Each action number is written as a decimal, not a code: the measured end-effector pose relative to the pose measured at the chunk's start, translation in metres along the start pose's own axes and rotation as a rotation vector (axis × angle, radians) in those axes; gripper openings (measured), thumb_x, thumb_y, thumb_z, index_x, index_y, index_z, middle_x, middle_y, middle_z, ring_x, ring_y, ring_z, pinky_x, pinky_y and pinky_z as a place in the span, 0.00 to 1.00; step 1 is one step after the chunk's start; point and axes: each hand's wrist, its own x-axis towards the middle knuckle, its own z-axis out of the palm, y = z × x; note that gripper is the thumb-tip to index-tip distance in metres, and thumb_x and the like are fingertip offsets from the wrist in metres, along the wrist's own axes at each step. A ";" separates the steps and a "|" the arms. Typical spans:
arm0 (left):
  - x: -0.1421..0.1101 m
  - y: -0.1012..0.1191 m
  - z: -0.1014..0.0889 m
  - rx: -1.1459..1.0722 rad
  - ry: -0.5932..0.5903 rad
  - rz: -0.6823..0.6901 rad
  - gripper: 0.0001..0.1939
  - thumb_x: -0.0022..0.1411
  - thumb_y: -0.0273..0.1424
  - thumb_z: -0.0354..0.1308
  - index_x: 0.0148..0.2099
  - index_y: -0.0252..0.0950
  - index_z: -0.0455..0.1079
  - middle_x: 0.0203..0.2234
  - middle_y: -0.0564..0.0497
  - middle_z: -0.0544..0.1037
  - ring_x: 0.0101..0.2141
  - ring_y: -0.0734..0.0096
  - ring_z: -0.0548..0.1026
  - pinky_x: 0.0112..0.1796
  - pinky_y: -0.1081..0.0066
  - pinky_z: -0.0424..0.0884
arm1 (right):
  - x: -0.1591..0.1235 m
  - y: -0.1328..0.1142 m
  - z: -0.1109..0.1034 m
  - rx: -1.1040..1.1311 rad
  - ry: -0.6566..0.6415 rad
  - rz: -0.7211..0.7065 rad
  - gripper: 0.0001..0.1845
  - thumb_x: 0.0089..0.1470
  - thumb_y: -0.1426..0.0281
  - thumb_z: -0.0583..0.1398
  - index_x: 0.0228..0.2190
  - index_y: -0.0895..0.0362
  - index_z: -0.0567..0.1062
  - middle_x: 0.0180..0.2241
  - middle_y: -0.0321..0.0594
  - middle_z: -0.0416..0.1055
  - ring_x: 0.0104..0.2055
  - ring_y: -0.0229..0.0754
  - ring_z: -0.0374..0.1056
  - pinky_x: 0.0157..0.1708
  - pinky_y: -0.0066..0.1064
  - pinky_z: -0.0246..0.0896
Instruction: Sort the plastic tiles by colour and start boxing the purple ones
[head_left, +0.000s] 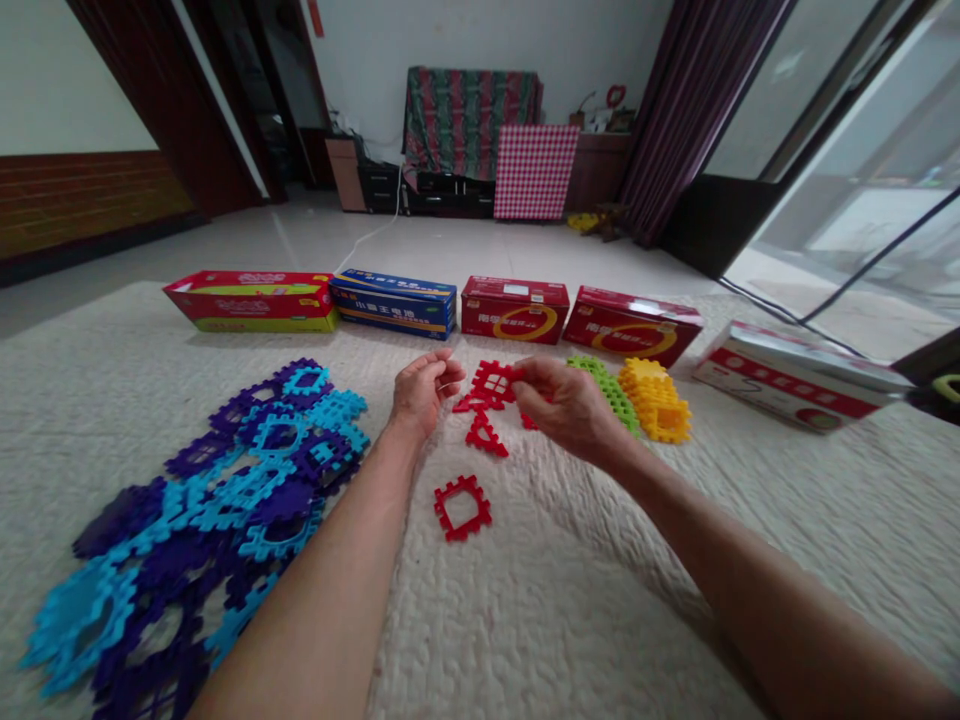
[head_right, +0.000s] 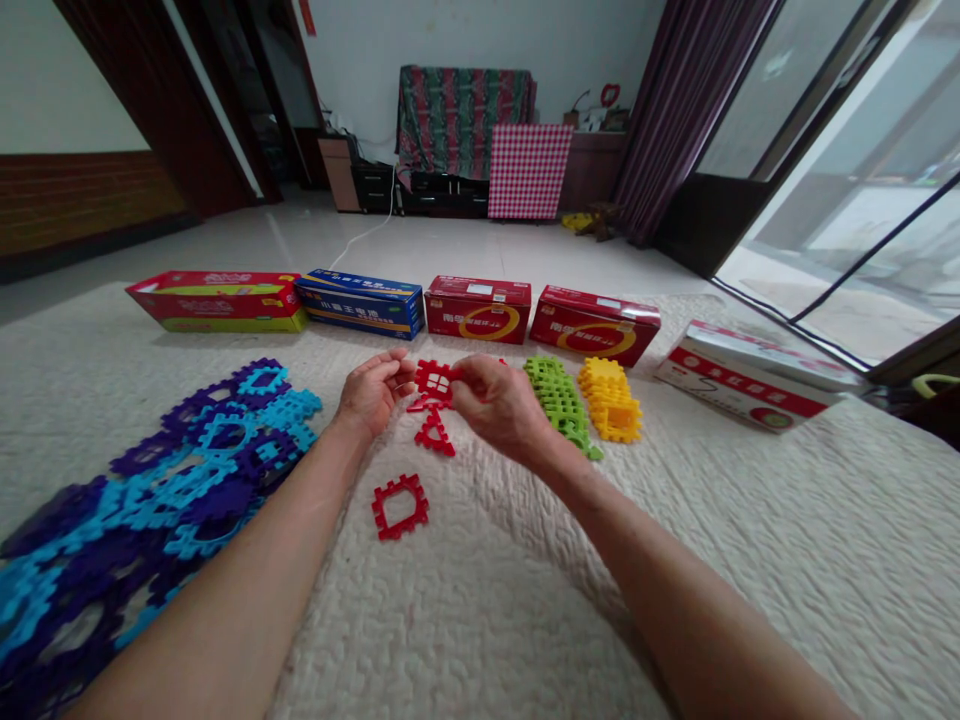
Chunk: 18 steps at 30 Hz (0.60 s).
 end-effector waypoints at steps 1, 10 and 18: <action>0.000 0.000 0.000 0.003 0.000 -0.004 0.12 0.47 0.23 0.55 0.37 0.33 0.71 0.24 0.52 0.76 0.25 0.74 0.76 0.25 0.76 0.68 | 0.003 0.004 -0.011 -0.009 -0.033 0.066 0.09 0.55 0.69 0.56 0.33 0.59 0.75 0.26 0.37 0.71 0.26 0.37 0.64 0.27 0.30 0.59; 0.000 0.000 -0.001 0.022 -0.011 -0.007 0.12 0.47 0.24 0.57 0.37 0.32 0.71 0.24 0.52 0.76 0.25 0.73 0.76 0.24 0.76 0.68 | 0.008 0.005 -0.064 -0.369 -0.403 0.141 0.09 0.48 0.73 0.58 0.33 0.57 0.77 0.27 0.37 0.74 0.27 0.37 0.66 0.28 0.29 0.56; 0.001 0.000 -0.001 0.018 -0.008 -0.008 0.12 0.46 0.24 0.57 0.37 0.32 0.71 0.23 0.52 0.76 0.25 0.73 0.76 0.24 0.76 0.68 | 0.007 0.007 -0.055 -0.527 -0.483 0.135 0.10 0.49 0.75 0.57 0.32 0.57 0.77 0.28 0.38 0.74 0.27 0.36 0.64 0.28 0.28 0.52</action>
